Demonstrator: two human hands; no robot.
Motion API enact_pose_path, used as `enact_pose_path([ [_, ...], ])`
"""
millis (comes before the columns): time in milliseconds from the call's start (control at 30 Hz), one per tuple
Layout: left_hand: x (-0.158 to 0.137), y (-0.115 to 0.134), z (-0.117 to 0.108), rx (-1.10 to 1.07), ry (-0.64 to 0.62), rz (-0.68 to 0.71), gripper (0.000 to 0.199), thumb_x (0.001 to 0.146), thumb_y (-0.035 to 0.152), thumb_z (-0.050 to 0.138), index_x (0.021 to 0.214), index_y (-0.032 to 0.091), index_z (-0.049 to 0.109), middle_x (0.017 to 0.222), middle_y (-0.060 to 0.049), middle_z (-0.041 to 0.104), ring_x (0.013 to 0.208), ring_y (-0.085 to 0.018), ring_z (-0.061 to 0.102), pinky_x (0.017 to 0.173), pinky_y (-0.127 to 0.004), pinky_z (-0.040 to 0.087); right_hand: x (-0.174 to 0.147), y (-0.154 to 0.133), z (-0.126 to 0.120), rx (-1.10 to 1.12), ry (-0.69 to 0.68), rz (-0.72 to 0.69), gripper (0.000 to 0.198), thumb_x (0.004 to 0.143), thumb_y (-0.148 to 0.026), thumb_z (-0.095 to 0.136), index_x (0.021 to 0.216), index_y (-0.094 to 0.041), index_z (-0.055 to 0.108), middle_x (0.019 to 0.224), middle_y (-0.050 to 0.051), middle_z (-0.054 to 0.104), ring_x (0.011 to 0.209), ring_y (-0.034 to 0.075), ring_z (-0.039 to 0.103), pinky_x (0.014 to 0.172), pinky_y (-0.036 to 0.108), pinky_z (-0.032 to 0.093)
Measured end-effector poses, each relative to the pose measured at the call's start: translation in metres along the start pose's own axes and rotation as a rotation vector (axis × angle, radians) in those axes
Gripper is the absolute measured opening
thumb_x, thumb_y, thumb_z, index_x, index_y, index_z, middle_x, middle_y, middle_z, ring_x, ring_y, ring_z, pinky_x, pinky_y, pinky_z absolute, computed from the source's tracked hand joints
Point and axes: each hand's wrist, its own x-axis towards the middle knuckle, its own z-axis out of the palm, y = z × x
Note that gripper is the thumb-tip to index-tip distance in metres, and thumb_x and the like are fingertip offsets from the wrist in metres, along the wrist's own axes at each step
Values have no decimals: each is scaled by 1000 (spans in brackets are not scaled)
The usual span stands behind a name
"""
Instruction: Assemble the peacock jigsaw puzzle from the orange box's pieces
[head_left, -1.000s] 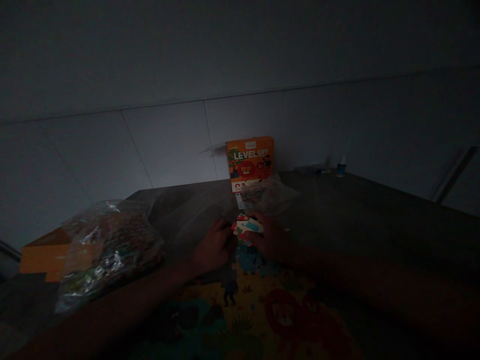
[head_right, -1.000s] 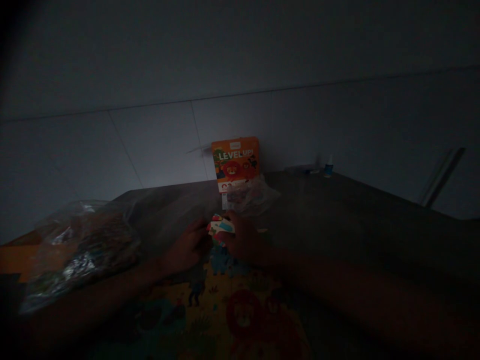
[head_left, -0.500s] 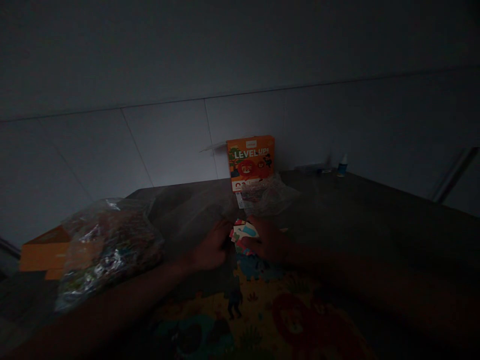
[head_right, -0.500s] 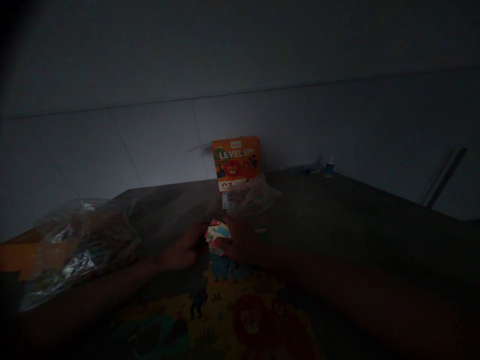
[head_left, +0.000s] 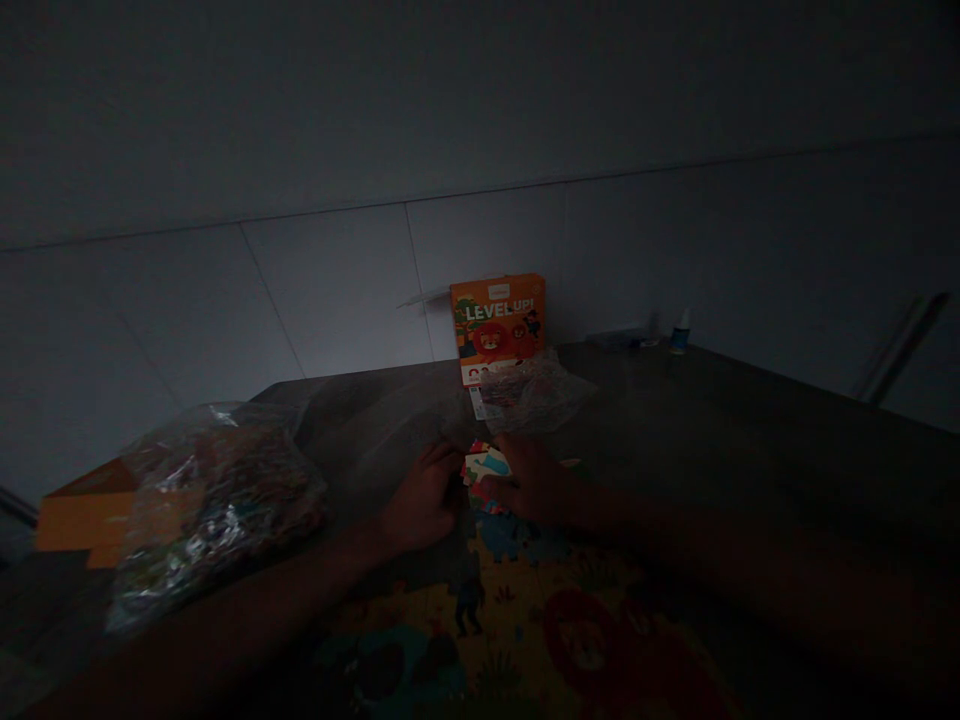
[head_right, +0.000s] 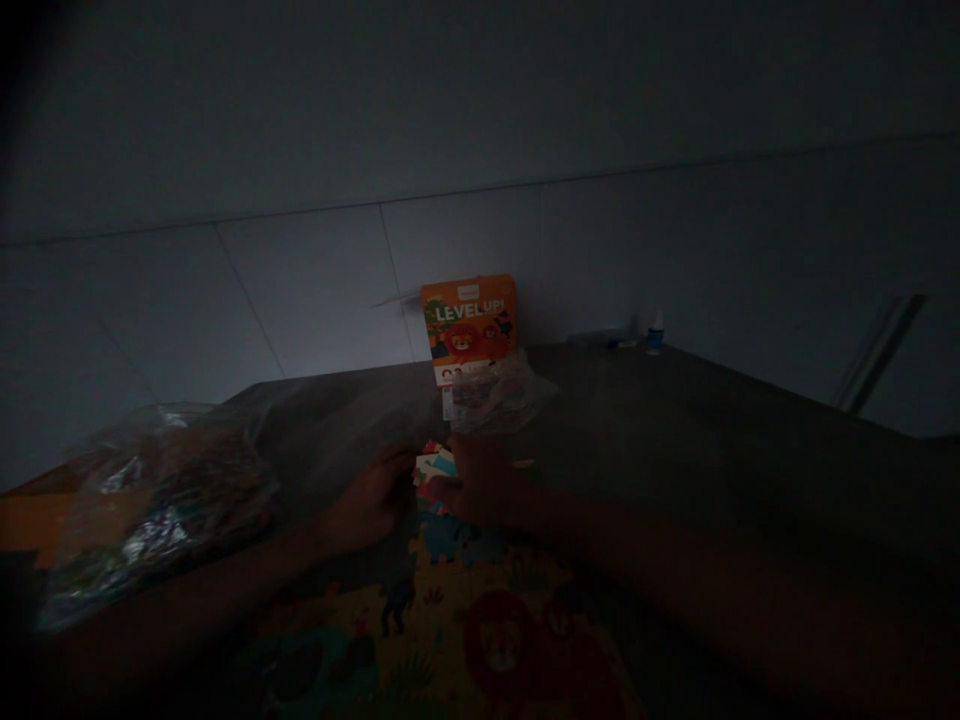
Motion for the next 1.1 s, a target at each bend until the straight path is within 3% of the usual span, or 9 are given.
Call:
enact_pose_path([
  [100,1,-2,-1,-143,-17,-33,19,74,13,60,93,15,63,106,-12,64,105,-30,59,97,-47,46,-2,-1,0,19,9,-16,35,82,-37,64,109,-15,57,103,14,63,94,30,59,82,44,48],
  [200,3,-5,-2,-328,-65,-67,19,76,20,62,95,14,60,93,-8,68,90,-24,65,80,-36,54,-4,-3,-3,88,39,-66,36,84,-36,61,112,-15,54,104,15,62,94,29,59,81,43,48],
  [300,3,-9,-2,-461,-49,-97,23,75,23,65,94,14,57,85,-5,67,81,-20,66,71,-30,54,-6,-5,-7,158,30,-121,36,85,-36,58,113,-15,50,102,14,61,90,28,59,76,41,48],
  [433,2,-13,-4,-558,8,-119,32,76,24,64,105,14,56,93,-8,67,86,-21,66,75,-30,53,-10,-9,-11,179,10,-98,39,85,-37,59,115,-15,49,99,13,63,86,27,60,73,40,48],
  [533,2,-10,-7,-585,-63,-117,35,71,19,63,106,15,62,99,-8,69,92,-24,66,82,-34,53,-12,-12,-12,163,49,-109,37,84,-36,60,114,-17,50,100,12,64,88,27,60,75,39,48],
  [667,-1,1,-13,-525,-220,-75,34,71,22,67,104,19,71,112,-6,68,107,-28,61,92,-38,51,-14,-12,-12,165,129,-187,35,84,-33,59,114,-17,51,101,13,64,89,27,60,77,40,49],
  [767,-3,9,-15,-275,-273,76,42,74,28,74,116,22,68,131,-7,60,122,-30,51,105,-41,43,-15,-13,-12,171,199,-230,37,85,-34,59,117,-17,50,102,14,63,91,28,61,79,41,50],
  [900,-5,15,-13,-36,-283,171,27,82,37,70,103,20,68,118,-8,64,114,-29,54,106,-42,41,-16,-17,-18,197,269,-289,30,87,-32,58,113,-19,49,98,11,62,89,26,61,78,39,51],
  [1100,-8,13,-5,-9,-190,145,60,76,48,77,126,20,58,130,-10,60,120,-31,53,106,-45,41,-12,-16,-14,167,242,-294,33,87,-31,60,115,-18,49,104,13,62,94,27,59,83,41,49],
])
